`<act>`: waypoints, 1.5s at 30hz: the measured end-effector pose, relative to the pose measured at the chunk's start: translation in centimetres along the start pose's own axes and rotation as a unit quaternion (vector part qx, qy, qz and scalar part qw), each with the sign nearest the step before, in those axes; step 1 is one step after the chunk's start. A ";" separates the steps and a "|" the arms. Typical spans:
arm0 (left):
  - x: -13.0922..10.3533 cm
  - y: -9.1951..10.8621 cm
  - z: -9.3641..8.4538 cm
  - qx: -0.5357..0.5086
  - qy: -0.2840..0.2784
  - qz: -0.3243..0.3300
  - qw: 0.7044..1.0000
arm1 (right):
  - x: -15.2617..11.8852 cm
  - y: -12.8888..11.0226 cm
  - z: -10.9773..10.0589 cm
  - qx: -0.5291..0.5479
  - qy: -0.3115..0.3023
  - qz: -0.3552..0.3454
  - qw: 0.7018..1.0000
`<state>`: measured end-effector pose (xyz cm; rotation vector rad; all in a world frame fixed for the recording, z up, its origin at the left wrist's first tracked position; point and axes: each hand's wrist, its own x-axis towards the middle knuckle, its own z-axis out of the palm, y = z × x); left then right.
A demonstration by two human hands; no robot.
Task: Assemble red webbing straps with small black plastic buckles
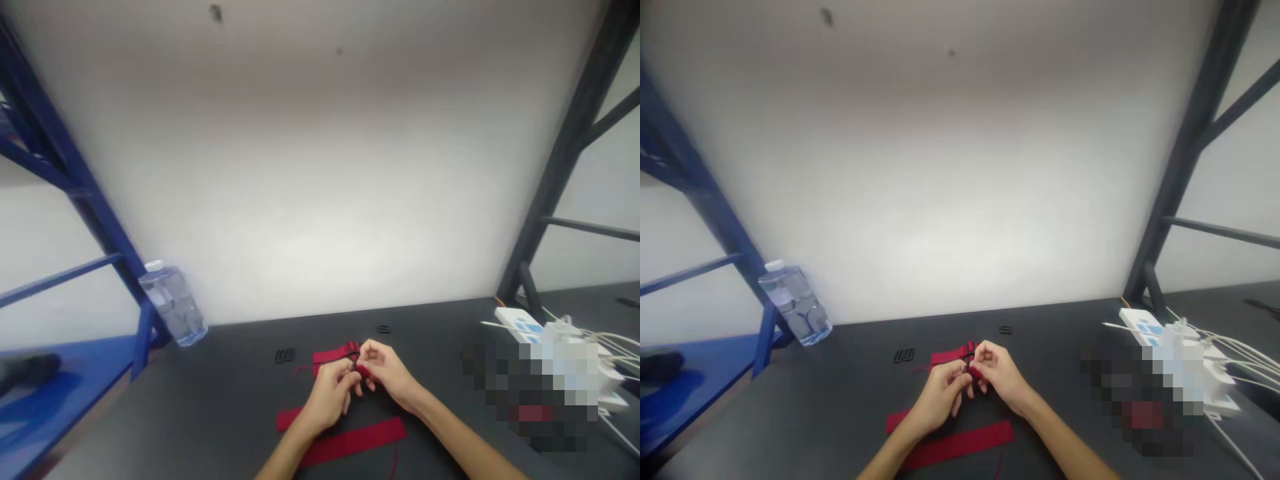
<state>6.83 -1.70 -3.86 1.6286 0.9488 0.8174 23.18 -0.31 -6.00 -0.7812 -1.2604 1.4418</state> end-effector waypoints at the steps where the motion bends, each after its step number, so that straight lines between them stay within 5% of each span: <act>1: 0.0 0.0 0.0 0.000 0.003 0.002 1.000 | 0.0 -0.1 0.1 0.011 -0.001 0.002 1.000; 10: 0.0 0.1 -0.2 0.023 0.021 0.018 0.999 | 0.0 -1.1 -0.1 -0.047 -0.021 -0.001 0.999; 14: 0.0 0.3 -0.8 0.038 0.033 0.028 0.998 | 1.1 -0.6 -2.9 -0.119 0.118 -0.025 0.986; 17: -0.1 0.5 -1.5 0.062 0.047 0.024 0.997 | 1.6 -0.5 -6.1 -0.244 0.238 -0.019 0.940; 20: -0.2 0.9 -1.8 0.091 0.054 0.018 0.994 | 1.4 -0.6 -8.1 -0.414 0.256 -0.025 0.873; 25: -0.3 1.3 -1.6 0.103 0.058 0.043 0.992 | 0.5 -1.7 -6.7 -0.540 0.254 -0.048 0.801; 27: -0.3 1.2 -1.5 0.111 0.054 0.056 0.991 | 0.1 -2.5 -5.0 -0.505 0.240 -0.097 0.823; 30: -0.4 1.0 -1.5 0.136 0.050 0.066 0.987 | -0.5 -3.4 -2.2 -0.410 0.066 -0.117 0.902; 34: -0.6 1.0 -1.4 0.171 0.049 0.084 0.980 | -1.1 -3.4 0.1 -0.371 -0.054 -0.101 0.922; 39: -0.8 1.4 -3.0 0.257 0.081 0.080 0.960 | -1.0 -2.7 -0.2 -0.392 -0.033 -0.085 0.915; 45: -1.1 -0.4 -11.2 0.471 0.201 0.058 0.857 | -0.7 -2.7 -1.0 -0.403 0.018 -0.093 0.911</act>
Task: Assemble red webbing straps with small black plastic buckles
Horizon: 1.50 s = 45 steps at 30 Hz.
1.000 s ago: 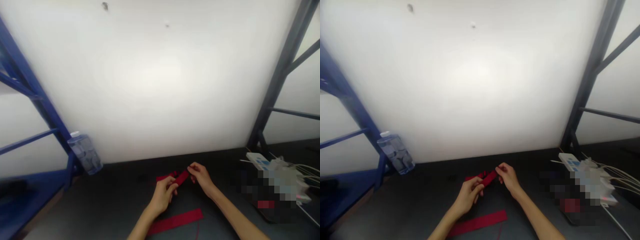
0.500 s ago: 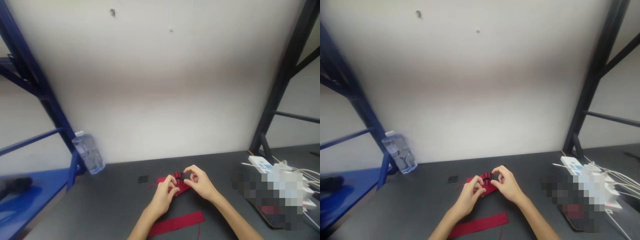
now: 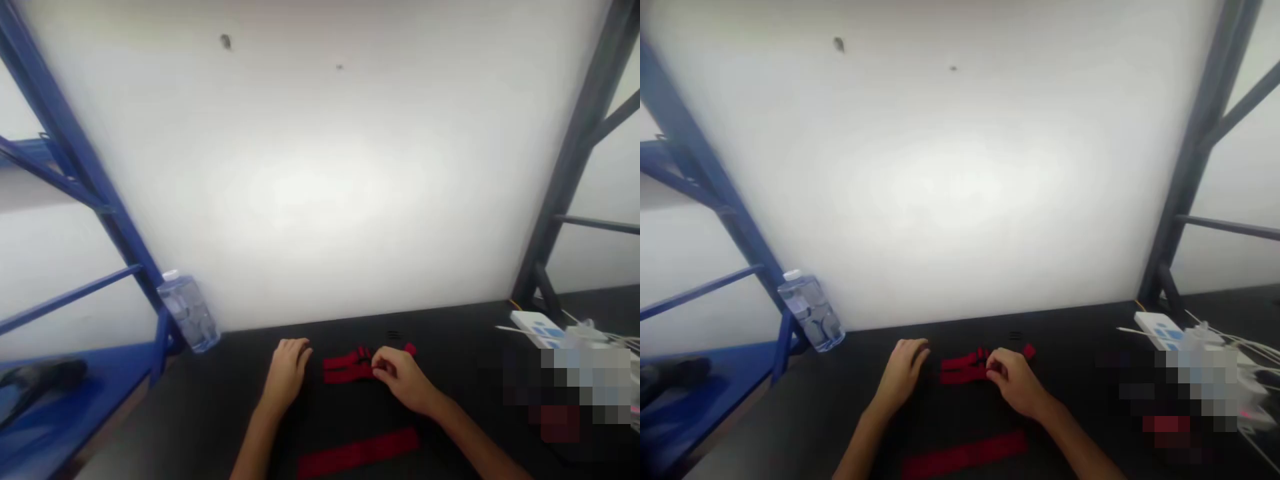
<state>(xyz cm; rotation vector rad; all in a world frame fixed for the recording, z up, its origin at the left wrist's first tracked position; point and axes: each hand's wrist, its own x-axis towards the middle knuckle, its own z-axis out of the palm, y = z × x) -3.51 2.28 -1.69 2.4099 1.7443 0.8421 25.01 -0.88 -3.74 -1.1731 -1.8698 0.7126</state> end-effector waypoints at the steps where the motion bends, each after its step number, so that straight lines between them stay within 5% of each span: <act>1: 0.1 -1.4 -0.2 0.040 -0.002 -0.015 0.999 | 0.0 0.0 0.0 -0.003 0.007 0.000 1.000; 6: 0.1 -4.8 0.1 0.118 -0.065 -0.037 0.990 | 0.0 0.0 0.0 0.004 0.016 -0.002 1.000; 12: 0.3 -3.8 -0.1 0.093 -0.062 -0.024 0.993 | 0.2 0.6 0.0 -0.002 0.019 -0.001 1.000; 19: 0.9 -2.2 0.6 -0.059 0.029 -0.009 0.998 | 0.0 1.1 0.7 0.081 -0.033 0.047 0.995; 23: 1.1 -0.3 1.2 -0.279 0.080 -0.082 0.953 | -0.1 1.4 0.9 0.158 -0.053 0.079 0.983; 27: 0.6 2.9 1.6 -0.444 0.006 -0.109 0.889 | 0.0 1.5 0.9 0.178 -0.046 0.074 0.980; 32: -0.1 5.4 2.5 -0.515 -0.078 -0.111 0.846 | -0.1 1.7 0.9 0.187 -0.047 0.069 0.979; 45: -1.1 6.0 3.8 -0.581 -0.139 -0.080 0.798 | -0.2 2.5 1.4 0.272 -0.086 0.052 0.957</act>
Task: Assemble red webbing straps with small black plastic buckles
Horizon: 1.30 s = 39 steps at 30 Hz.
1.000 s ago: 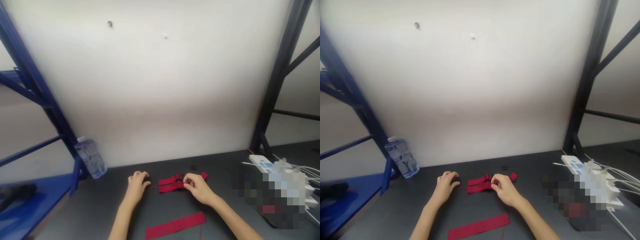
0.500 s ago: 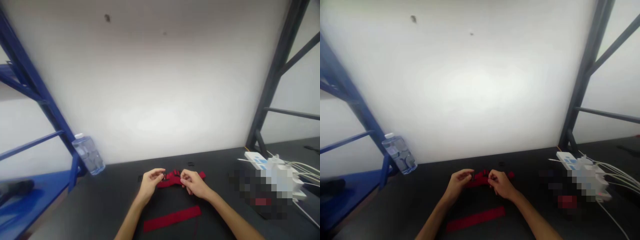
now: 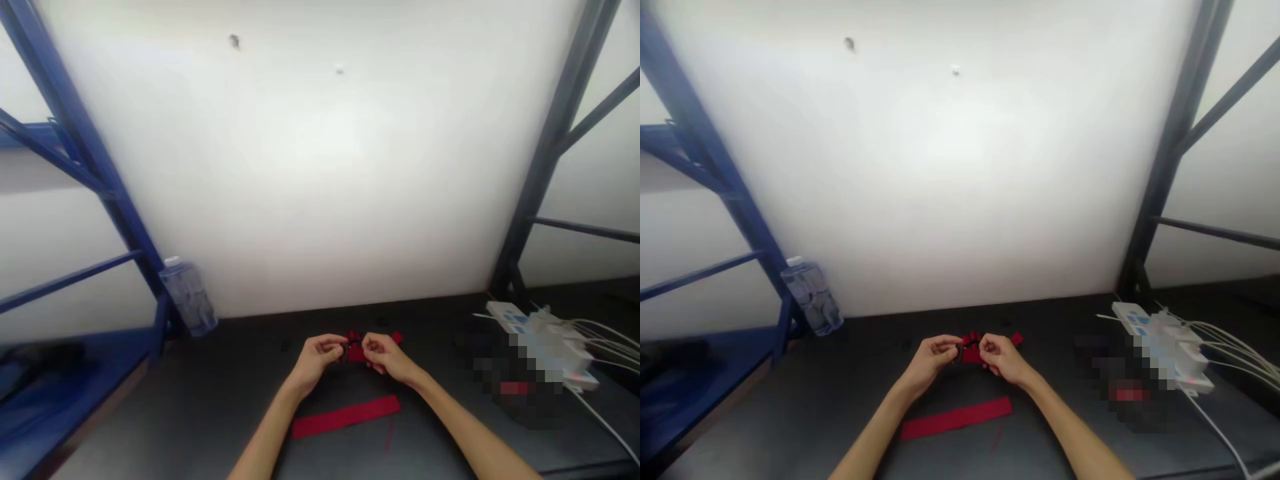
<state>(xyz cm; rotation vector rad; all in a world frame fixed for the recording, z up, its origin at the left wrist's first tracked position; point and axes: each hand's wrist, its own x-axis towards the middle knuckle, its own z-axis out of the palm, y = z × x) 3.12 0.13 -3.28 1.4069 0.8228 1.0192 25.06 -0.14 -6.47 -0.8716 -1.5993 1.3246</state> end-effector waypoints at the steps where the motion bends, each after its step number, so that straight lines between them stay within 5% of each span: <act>1: -0.1 -0.1 0.0 -0.005 -0.003 -0.002 1.000 | 0.0 0.1 0.0 0.002 0.000 -0.001 1.000; 16: -0.1 -0.5 1.2 -0.026 -0.048 -0.025 0.998 | -0.3 0.2 0.8 0.007 0.056 -0.026 0.998; 22: -0.3 -0.8 1.7 -0.002 0.001 -0.001 1.000 | -0.5 -0.5 1.7 0.131 0.046 -0.042 0.989; 29: -0.5 -1.7 2.7 -0.010 0.050 -0.003 0.999 | -0.9 -0.7 2.2 0.069 0.033 -0.079 0.994; 39: -1.0 -2.1 3.1 0.041 0.083 0.030 0.995 | -1.2 0.3 2.0 0.060 0.132 -0.048 0.988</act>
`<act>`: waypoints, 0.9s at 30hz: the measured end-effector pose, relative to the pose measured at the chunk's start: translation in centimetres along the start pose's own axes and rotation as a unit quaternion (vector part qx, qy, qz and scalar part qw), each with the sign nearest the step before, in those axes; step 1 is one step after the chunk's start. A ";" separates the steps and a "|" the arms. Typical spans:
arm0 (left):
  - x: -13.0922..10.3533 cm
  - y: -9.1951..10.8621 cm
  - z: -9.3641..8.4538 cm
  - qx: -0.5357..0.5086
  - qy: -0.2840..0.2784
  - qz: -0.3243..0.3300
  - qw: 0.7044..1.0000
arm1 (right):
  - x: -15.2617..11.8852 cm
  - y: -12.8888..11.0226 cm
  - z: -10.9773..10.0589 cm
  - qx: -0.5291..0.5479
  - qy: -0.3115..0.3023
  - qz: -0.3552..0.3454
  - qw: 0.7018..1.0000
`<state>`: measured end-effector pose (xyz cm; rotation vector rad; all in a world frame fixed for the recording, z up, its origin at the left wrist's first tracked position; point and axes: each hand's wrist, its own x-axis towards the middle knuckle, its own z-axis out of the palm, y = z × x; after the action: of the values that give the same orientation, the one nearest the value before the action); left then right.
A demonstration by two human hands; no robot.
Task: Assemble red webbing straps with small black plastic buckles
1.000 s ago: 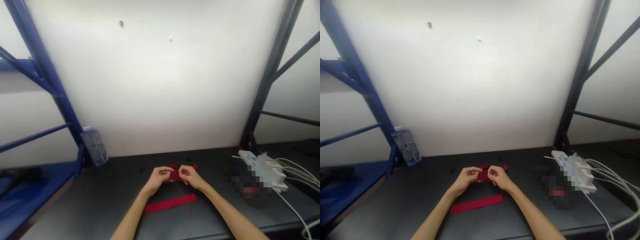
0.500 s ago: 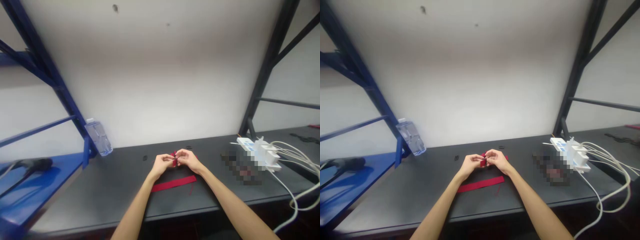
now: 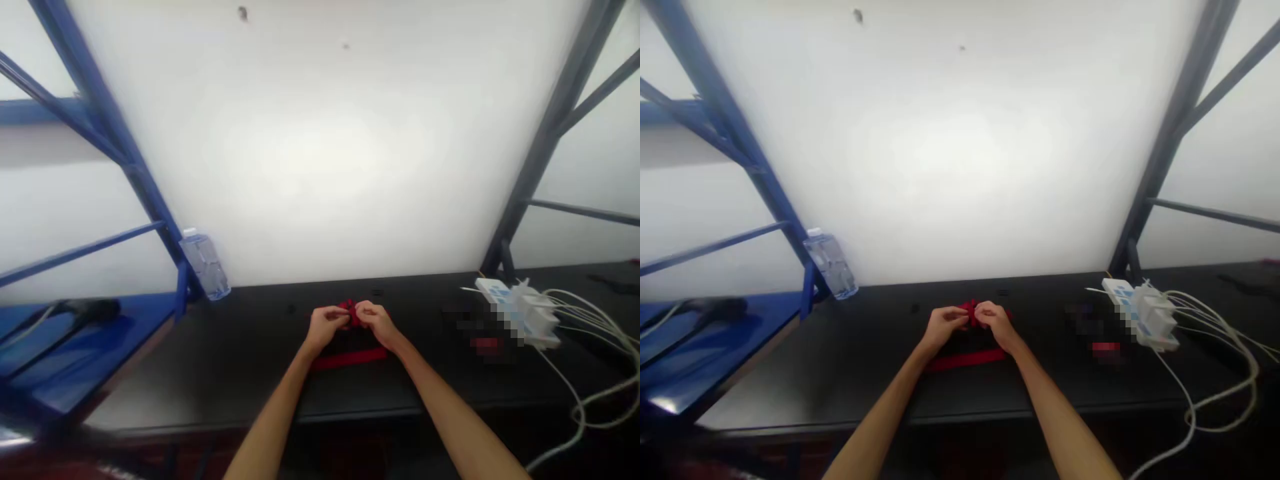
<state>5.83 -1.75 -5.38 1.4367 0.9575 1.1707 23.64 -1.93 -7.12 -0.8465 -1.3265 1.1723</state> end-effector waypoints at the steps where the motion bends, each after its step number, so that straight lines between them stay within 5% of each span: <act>1: -0.2 0.0 0.1 0.007 0.008 0.004 1.000 | -0.1 -0.1 0.0 -0.009 0.009 -0.007 1.000; 15: -0.9 -0.1 -0.3 0.062 0.022 0.034 0.997 | -0.7 -0.7 0.8 -0.183 0.001 -0.075 0.980; 22: -1.0 -0.3 0.0 0.008 -0.020 0.027 0.999 | -0.5 -0.5 0.5 -0.158 -0.033 -0.078 0.984; 27: -0.8 -0.1 -0.5 -0.021 0.012 0.024 0.999 | -1.0 -0.9 0.8 -0.122 -0.036 -0.066 0.990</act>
<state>5.14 -2.37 -5.62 1.4212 0.9147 1.2394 23.17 -3.25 -6.40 -0.8832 -1.5838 0.9574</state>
